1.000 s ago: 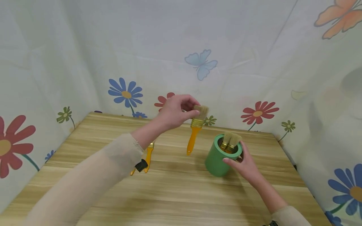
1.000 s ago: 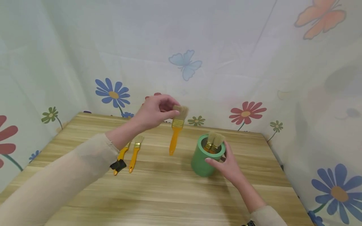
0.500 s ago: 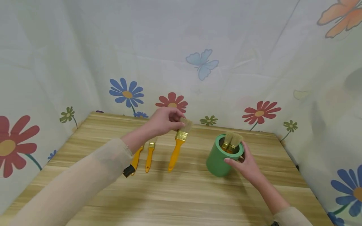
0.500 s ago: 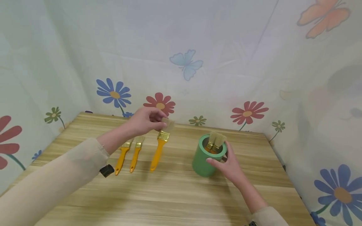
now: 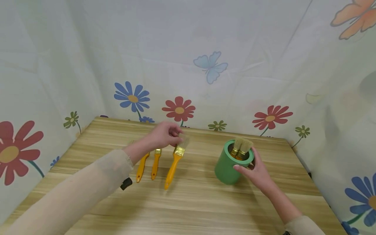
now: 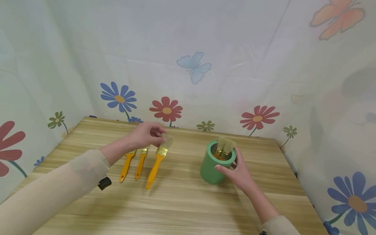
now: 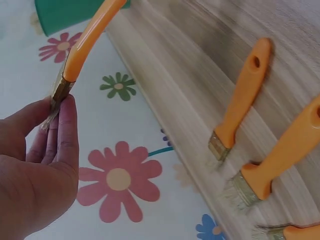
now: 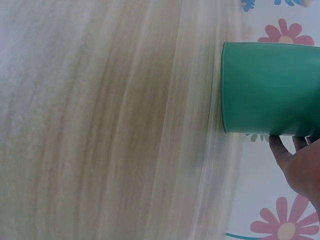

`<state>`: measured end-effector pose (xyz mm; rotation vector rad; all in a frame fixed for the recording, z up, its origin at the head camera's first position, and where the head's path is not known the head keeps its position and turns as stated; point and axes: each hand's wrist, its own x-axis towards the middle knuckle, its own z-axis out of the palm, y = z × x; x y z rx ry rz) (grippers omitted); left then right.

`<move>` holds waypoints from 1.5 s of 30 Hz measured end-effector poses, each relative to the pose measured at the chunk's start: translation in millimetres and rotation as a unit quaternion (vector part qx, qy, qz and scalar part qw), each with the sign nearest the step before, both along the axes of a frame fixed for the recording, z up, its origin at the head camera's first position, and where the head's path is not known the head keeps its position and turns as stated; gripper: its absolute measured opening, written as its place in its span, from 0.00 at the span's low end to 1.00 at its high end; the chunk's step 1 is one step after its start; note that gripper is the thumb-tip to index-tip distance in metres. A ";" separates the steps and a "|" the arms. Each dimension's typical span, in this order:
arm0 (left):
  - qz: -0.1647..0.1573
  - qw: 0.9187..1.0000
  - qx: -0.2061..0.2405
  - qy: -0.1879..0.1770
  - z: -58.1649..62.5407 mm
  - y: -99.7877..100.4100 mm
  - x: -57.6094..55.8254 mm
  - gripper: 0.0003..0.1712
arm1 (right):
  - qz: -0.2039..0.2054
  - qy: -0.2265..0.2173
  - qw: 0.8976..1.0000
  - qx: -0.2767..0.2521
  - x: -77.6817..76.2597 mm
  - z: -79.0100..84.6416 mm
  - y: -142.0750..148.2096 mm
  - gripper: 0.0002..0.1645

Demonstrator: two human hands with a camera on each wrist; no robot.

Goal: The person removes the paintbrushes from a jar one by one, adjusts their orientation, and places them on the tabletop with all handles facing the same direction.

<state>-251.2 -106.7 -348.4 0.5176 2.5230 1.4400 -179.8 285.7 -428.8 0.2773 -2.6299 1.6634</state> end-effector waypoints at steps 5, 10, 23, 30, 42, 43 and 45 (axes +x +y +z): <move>0.008 1.000 0.000 -0.004 -11.0 -6.3 -5.3 0.17 | 0.001 0.005 1.000 0.002 0.0 0.5 0.6 0.59; 0.021 0.999 0.016 -0.027 -21.5 -12.3 -13.6 0.18 | 0.000 0.003 1.000 0.004 0.2 0.9 0.7 0.59; 0.061 0.995 0.029 -0.077 -42.4 -18.5 -30.1 0.20 | 0.000 -0.005 1.000 0.007 1.5 0.6 1.5 0.60; 0.076 0.993 0.024 -0.084 -53.4 -19.9 -40.2 0.20 | -0.001 -0.001 1.000 0.009 0.5 0.9 1.5 0.60; 0.100 0.992 0.005 -0.079 -73.2 -22.0 -54.3 0.20 | -0.004 -0.004 1.000 0.010 -1.2 0.4 1.6 0.60; 0.101 0.992 0.004 -0.078 -74.5 -21.6 -54.9 0.20 | -0.003 -0.002 1.000 0.009 -1.3 0.2 1.8 0.60; 0.101 0.992 0.001 -0.078 -76.6 -20.4 -55.6 0.19 | -0.001 0.004 1.000 0.008 -1.2 0.0 2.4 0.60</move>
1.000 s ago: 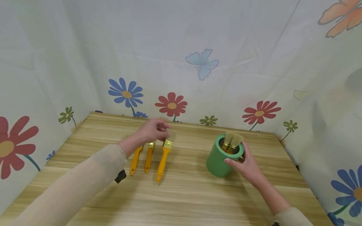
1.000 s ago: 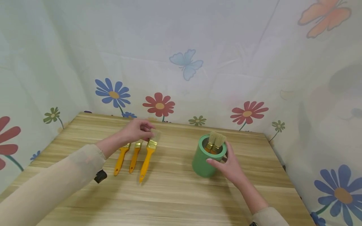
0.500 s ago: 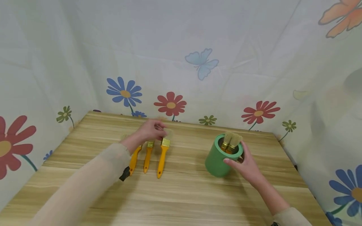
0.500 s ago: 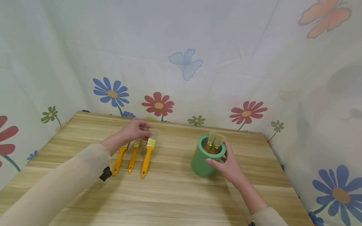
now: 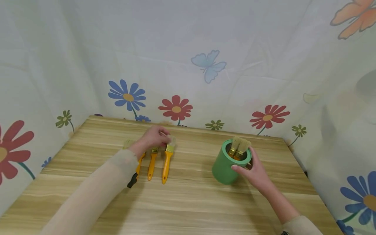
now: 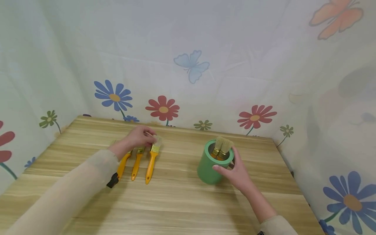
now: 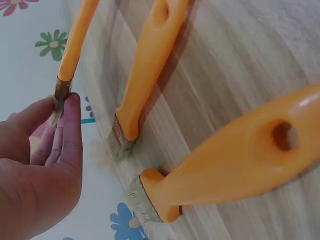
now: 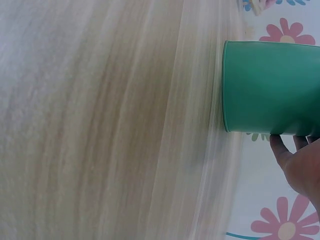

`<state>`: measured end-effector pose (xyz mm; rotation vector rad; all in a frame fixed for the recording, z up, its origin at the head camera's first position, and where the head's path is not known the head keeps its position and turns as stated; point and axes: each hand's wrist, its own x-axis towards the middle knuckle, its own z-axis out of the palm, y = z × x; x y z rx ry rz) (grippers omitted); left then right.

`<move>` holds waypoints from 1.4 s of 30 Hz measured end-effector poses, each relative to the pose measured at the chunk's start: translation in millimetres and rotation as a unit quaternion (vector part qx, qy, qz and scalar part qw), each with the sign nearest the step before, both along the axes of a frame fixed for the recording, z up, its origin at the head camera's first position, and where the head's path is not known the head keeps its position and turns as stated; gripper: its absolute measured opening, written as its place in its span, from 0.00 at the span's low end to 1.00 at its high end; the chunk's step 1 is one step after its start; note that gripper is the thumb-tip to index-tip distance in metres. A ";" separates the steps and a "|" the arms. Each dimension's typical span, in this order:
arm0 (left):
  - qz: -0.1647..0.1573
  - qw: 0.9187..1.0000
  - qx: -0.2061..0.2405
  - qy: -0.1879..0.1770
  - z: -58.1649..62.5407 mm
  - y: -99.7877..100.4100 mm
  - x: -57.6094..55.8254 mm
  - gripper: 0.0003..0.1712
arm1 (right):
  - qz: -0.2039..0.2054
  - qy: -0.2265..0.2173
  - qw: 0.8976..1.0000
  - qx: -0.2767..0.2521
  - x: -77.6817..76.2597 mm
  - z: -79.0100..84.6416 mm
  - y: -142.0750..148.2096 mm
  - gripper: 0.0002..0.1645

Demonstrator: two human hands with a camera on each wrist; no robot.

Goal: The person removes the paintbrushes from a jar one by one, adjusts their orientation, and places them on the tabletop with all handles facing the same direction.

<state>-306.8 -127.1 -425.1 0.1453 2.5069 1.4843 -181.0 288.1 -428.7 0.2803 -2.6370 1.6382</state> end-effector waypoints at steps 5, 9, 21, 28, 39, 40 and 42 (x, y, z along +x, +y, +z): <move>0.004 1.000 -0.010 -0.006 -5.9 2.4 -1.6 0.17 | 0.005 0.008 1.000 -0.003 0.0 -0.5 0.0 0.59; 0.020 0.999 -0.032 -0.005 -8.4 4.8 -3.2 0.16 | 0.005 0.007 1.000 -0.006 -0.1 -0.3 -0.2 0.58; 0.065 0.993 -0.098 -0.021 -7.0 12.0 0.8 0.13 | 0.004 0.005 1.000 -0.007 0.4 -0.7 -0.4 0.58; 0.065 0.990 -0.128 -0.006 -10.0 12.8 -1.6 0.12 | 0.004 0.008 1.000 -0.010 -0.5 -0.9 -0.2 0.58; 0.055 0.988 -0.146 0.006 -4.5 5.6 -0.8 0.15 | 0.001 0.002 1.000 -0.012 -0.1 -1.5 -1.4 0.58; 0.050 0.987 -0.149 0.015 -3.1 3.8 -0.8 0.16 | 0.001 0.002 1.000 -0.012 0.0 -1.1 -1.5 0.58; 0.041 0.987 -0.153 0.029 1.2 0.4 -0.9 0.16 | 0.002 0.001 1.000 -0.011 0.2 -0.9 -1.6 0.59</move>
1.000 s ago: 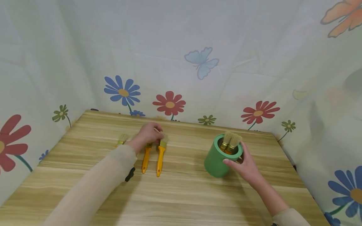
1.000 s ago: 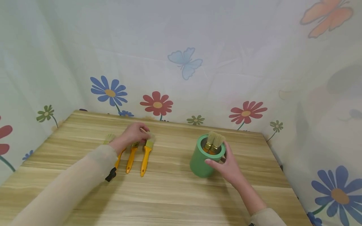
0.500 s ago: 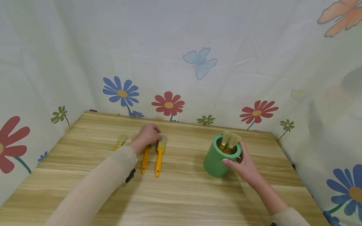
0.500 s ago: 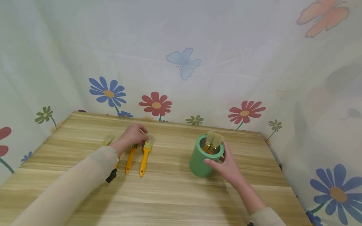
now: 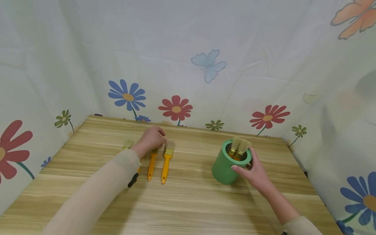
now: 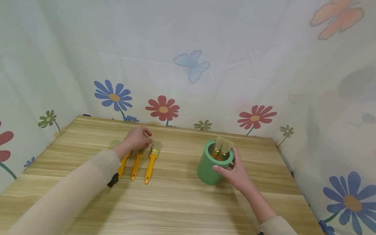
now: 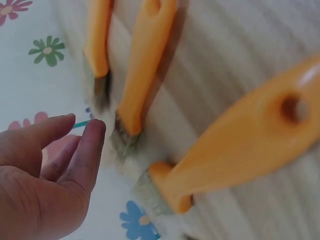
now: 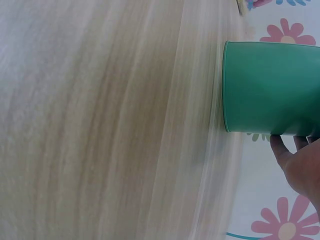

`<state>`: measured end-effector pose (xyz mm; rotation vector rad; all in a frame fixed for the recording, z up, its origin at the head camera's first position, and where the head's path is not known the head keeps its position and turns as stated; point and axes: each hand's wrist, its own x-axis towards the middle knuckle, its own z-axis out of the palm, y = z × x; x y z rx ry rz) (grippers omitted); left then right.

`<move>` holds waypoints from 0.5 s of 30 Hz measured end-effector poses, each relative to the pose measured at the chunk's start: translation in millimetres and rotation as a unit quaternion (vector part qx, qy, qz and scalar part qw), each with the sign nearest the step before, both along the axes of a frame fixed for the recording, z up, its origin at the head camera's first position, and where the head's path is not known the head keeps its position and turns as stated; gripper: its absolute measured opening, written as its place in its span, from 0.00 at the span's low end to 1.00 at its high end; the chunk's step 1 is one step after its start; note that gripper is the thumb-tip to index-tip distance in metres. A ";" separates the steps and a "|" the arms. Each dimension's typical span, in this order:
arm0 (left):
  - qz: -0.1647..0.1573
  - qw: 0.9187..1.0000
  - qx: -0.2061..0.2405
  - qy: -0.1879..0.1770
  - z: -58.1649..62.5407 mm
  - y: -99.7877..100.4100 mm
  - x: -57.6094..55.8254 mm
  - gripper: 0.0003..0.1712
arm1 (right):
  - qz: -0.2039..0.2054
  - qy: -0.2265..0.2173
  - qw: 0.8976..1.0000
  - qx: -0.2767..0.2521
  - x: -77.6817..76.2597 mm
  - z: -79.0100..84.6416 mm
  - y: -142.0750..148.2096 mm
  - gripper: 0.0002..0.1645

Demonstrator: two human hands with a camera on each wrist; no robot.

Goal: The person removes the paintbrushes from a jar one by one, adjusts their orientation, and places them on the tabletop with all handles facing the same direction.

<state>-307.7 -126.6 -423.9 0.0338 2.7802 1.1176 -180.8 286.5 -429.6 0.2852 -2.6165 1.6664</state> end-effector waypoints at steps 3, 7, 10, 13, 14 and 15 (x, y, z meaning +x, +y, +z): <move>-0.022 1.000 0.003 0.019 10.4 -3.3 -0.4 0.16 | -0.001 -0.001 1.000 0.002 0.2 0.3 0.1 0.58; -0.043 0.998 0.031 0.041 28.8 -3.7 -1.6 0.15 | -0.001 0.000 1.000 0.004 0.3 0.4 0.0 0.58; -0.054 0.995 0.054 0.059 44.4 -1.2 -0.8 0.15 | -0.001 0.001 1.000 0.005 0.0 0.4 0.0 0.58; -0.064 0.993 0.059 0.078 58.5 4.4 1.8 0.15 | -0.002 0.003 1.000 0.007 0.0 0.3 0.1 0.58; -0.069 0.992 0.061 0.081 63.0 6.9 3.2 0.16 | -0.003 0.002 1.000 0.008 0.0 -0.1 0.2 0.57; -0.074 0.992 0.062 0.085 67.1 9.7 4.9 0.16 | -0.003 0.002 1.000 0.008 0.0 -0.2 0.2 0.57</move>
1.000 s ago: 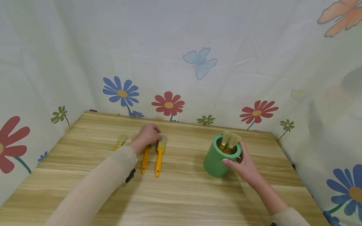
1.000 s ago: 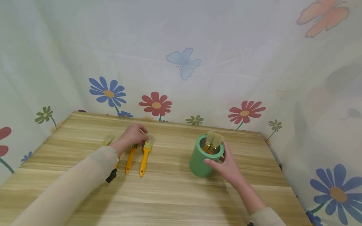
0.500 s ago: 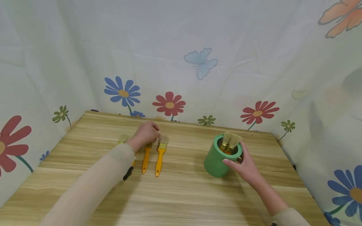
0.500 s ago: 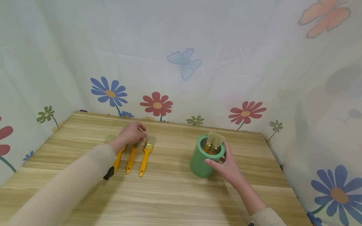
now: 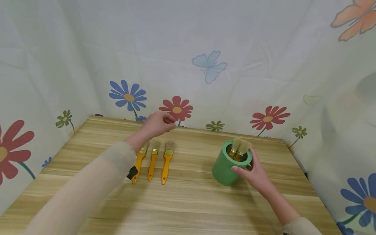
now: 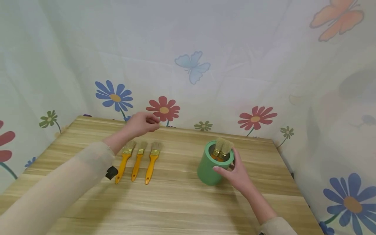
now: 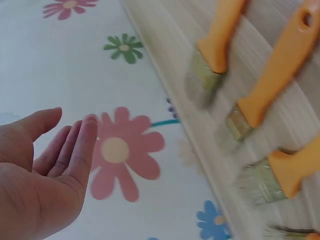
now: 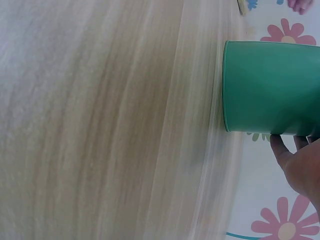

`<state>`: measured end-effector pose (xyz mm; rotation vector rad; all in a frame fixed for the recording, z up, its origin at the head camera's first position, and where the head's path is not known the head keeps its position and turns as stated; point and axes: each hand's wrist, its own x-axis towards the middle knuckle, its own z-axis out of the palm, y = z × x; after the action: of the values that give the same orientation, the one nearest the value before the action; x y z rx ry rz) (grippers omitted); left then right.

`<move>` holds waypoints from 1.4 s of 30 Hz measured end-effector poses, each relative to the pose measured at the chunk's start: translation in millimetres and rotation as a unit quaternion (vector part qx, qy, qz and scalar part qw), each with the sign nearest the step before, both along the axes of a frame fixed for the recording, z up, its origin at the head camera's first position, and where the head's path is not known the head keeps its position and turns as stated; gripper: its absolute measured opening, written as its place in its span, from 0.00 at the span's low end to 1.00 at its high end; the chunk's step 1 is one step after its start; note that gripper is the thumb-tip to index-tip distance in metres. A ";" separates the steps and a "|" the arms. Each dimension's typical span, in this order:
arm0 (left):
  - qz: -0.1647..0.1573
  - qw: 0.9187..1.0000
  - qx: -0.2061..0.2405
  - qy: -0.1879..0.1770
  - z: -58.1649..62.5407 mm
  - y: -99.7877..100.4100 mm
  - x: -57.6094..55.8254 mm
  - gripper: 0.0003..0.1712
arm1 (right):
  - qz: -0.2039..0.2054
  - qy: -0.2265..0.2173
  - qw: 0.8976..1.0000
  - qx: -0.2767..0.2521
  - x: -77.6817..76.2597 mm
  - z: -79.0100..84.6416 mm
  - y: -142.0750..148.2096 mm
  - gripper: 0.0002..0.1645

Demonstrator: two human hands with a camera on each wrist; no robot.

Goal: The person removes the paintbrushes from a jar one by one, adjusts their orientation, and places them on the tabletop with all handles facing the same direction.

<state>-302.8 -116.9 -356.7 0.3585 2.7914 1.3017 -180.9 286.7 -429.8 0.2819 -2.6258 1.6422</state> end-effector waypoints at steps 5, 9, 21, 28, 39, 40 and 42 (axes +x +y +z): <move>-0.037 0.999 0.018 0.014 20.1 18.9 13.5 0.18 | 0.000 0.000 1.000 0.000 0.5 0.2 0.8 0.57; -0.070 0.997 0.037 0.025 30.8 35.9 25.2 0.20 | -0.001 -0.001 1.000 0.002 0.6 0.4 0.9 0.58; -0.155 0.984 0.084 0.040 31.1 81.9 41.0 0.25 | -0.003 -0.001 1.000 -0.001 -1.0 -3.0 -0.1 0.58; -0.182 0.979 0.083 0.041 27.3 102.4 45.5 0.26 | -0.008 -0.004 1.000 0.004 -0.4 -1.9 -1.5 0.59; -0.220 0.972 0.077 0.019 29.7 130.9 53.3 0.31 | -0.006 -0.004 1.000 0.005 -0.2 -1.1 -2.7 0.58; -0.221 0.972 0.075 0.016 30.2 133.3 53.8 0.31 | -0.006 -0.004 1.000 0.005 -0.3 -1.1 -2.5 0.58; -0.221 0.973 0.068 0.017 31.0 138.0 54.3 0.31 | -0.004 -0.004 1.000 0.003 -0.6 -1.4 -1.9 0.58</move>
<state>-248.4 21.1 -325.7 0.9500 2.4449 1.3763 -181.5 284.8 -431.3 0.2656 -2.6344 1.6385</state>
